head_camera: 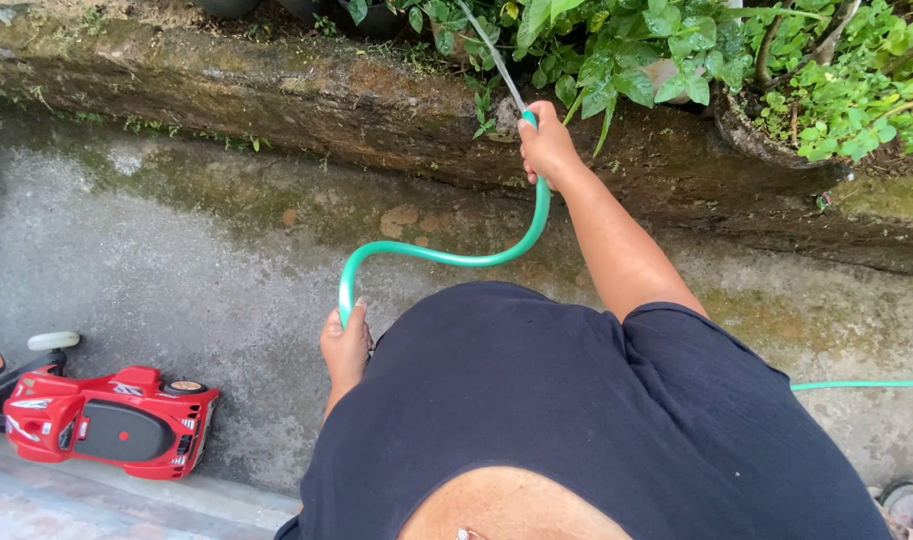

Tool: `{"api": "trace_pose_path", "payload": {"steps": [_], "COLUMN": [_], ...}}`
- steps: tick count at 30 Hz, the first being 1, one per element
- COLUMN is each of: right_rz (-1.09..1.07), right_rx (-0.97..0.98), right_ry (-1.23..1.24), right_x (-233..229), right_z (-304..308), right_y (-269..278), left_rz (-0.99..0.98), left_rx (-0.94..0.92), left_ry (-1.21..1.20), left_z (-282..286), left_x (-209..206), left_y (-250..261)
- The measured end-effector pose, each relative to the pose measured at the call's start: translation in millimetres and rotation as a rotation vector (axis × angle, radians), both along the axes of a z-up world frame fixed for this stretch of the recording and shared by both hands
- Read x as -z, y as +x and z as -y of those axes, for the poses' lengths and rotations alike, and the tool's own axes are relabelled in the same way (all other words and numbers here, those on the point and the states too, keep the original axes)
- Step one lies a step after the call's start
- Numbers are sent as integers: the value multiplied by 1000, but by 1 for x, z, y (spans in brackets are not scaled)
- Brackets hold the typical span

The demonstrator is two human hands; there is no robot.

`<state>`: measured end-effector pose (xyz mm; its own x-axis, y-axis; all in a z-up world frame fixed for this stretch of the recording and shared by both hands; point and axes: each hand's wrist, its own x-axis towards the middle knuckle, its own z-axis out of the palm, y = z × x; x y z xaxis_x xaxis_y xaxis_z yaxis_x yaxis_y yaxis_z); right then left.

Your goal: Watering various potted plants in an outdoor garden using a garden hose.

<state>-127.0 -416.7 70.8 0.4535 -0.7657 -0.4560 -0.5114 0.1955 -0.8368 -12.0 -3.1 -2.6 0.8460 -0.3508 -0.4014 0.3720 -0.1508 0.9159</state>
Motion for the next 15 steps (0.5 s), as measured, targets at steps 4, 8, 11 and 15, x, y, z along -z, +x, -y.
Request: {"api": "trace_pose_path", "payload": {"steps": [4, 8, 11, 15], "right_rz": [-17, -37, -55, -49], "right_rx": [-34, -32, 18, 52], "right_ry": [-10, -5, -13, -29], "right_x": [-1, 8, 11, 13], "right_z": [0, 10, 17, 25], "right_y": [3, -1, -7, -10], "left_rz": [1, -2, 15, 18], "left_rx": [-2, -12, 2, 24], "left_ry": [-1, 6, 7, 4], "left_z": [-1, -1, -2, -2], "left_x": [3, -2, -1, -2], "left_y": [0, -1, -1, -1]}}
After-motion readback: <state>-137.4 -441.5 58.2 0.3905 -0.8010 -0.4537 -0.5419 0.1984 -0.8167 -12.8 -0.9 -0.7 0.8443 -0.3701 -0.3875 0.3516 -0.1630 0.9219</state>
